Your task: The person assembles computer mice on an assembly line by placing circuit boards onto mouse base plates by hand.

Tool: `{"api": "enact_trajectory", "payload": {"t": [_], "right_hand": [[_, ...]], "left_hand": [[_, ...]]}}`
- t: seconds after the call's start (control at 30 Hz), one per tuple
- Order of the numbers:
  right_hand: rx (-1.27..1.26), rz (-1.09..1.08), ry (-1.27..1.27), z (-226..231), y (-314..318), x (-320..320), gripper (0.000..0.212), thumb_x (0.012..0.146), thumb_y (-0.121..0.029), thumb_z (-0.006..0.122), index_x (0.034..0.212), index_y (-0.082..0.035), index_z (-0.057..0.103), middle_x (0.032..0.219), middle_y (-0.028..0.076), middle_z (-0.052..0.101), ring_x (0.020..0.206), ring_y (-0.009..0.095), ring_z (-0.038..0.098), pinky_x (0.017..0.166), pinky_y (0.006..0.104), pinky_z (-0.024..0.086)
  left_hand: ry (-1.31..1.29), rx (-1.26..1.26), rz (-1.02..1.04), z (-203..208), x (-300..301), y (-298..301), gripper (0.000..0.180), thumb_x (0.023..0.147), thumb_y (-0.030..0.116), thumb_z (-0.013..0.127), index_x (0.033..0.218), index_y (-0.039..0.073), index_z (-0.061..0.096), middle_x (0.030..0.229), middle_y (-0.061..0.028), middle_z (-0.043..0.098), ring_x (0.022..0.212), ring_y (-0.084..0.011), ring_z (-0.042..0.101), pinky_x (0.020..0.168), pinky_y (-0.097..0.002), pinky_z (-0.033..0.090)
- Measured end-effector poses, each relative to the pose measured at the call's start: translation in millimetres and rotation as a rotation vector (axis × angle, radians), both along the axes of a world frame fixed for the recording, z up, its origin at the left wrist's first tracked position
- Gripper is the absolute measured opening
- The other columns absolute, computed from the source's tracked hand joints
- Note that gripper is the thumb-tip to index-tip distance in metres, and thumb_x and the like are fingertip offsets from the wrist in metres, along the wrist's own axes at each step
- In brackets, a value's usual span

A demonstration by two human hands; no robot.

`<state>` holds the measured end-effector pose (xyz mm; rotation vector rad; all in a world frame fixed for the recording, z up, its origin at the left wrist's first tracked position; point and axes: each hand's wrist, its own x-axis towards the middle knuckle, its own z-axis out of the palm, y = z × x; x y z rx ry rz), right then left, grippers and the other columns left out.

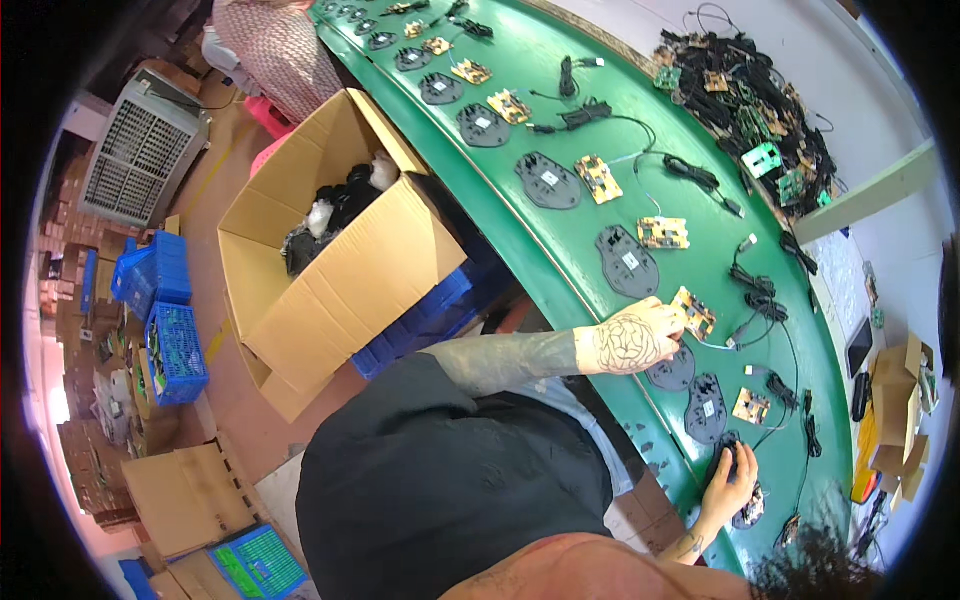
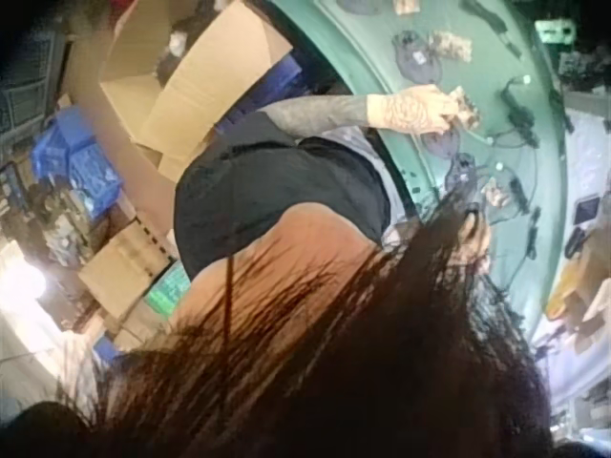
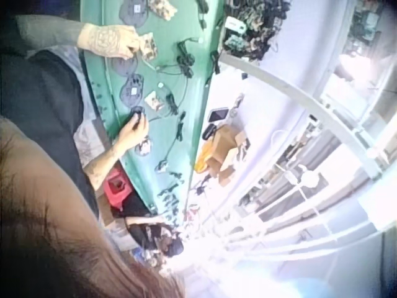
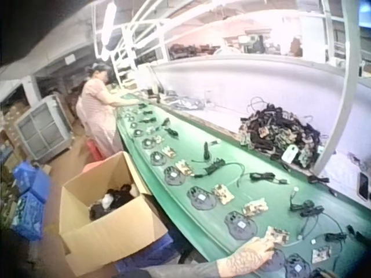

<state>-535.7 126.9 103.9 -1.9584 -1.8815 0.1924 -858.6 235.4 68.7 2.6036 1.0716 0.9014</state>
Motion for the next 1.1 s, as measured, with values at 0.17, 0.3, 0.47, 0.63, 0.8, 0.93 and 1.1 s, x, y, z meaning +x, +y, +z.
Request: {"api": "enact_trajectory", "payload": {"t": [0.17, 0.3, 0.47, 0.63, 0.8, 0.93, 1.1], "right_hand": [[0.048, 0.043, 0.028, -6, -12, 11, 0.026, 0.089, -0.013, 0.068, 0.112, 0.000, 0.069, 0.126, 0.016, 0.063, 0.115, 0.033, 0.061, 0.097, 0.0403, 0.047], [-0.005, -0.025, 0.128, -3, -14, 12, 0.024, 0.089, -0.012, 0.069, 0.109, 0.001, 0.070, 0.129, 0.016, 0.063, 0.114, 0.032, 0.062, 0.096, 0.0389, 0.048], [-0.028, -0.162, 0.237, -2, -10, 0, 0.020, 0.087, -0.011, 0.070, 0.102, 0.002, 0.073, 0.128, 0.015, 0.063, 0.112, 0.028, 0.062, 0.093, 0.0355, 0.049], [-0.091, -0.198, 0.428, -2, -5, 14, 0.017, 0.086, -0.009, 0.072, 0.099, 0.002, 0.073, 0.126, 0.015, 0.063, 0.113, 0.029, 0.061, 0.095, 0.0369, 0.048], [-0.093, -0.095, 0.266, -3, -5, 22, 0.013, 0.089, -0.009, 0.070, 0.093, 0.003, 0.071, 0.124, 0.016, 0.064, 0.114, 0.026, 0.060, 0.097, 0.0369, 0.047], [0.102, -0.180, 0.473, -18, -31, 28, 0.014, 0.089, -0.007, 0.069, 0.099, 0.003, 0.069, 0.125, 0.021, 0.062, 0.115, 0.027, 0.059, 0.098, 0.0358, 0.046], [0.275, -0.408, 1.237, -11, -12, 1, 0.023, 0.097, -0.011, 0.061, 0.115, 0.002, 0.064, 0.120, 0.014, 0.065, 0.107, 0.021, 0.064, 0.089, 0.0321, 0.052]], "left_hand": [[0.136, 0.169, 0.001, 10, 3, 1, 0.009, 0.079, 0.023, 0.064, 0.083, 0.014, 0.064, 0.092, -0.0019, 0.057, 0.095, -0.0197, 0.055, 0.081, -0.0369, 0.042], [0.086, 0.127, -0.012, 11, 4, 8, 0.006, 0.080, 0.021, 0.063, 0.083, 0.015, 0.062, 0.091, -0.0002, 0.057, 0.090, -0.0176, 0.056, 0.080, -0.0363, 0.042], [-0.086, 0.082, 0.025, 22, -5, 8, 0.010, 0.084, 0.022, 0.069, 0.086, 0.014, 0.063, 0.079, 0.0001, 0.059, 0.079, -0.0192, 0.058, 0.077, -0.0343, 0.043], [-0.204, 0.108, 0.025, 42, -8, 1, 0.010, 0.083, 0.018, 0.070, 0.089, 0.014, 0.064, 0.083, -0.0002, 0.063, 0.078, -0.0190, 0.060, 0.075, -0.0341, 0.044], [-0.231, 0.068, 0.000, 50, -2, -11, 0.010, 0.083, 0.018, 0.071, 0.090, 0.013, 0.064, 0.083, -0.0002, 0.064, 0.080, -0.0189, 0.062, 0.075, -0.0340, 0.045], [-0.258, 0.054, -0.060, 46, 5, -12, 0.011, 0.081, 0.017, 0.073, 0.089, 0.013, 0.066, 0.083, -0.0005, 0.065, 0.079, -0.0206, 0.063, 0.072, -0.0357, 0.046], [-0.187, 0.038, -0.133, 62, 10, -11, 0.013, 0.078, 0.009, 0.075, 0.090, 0.008, 0.070, 0.090, -0.0042, 0.072, 0.082, -0.0230, 0.069, 0.073, -0.0359, 0.052]]}}
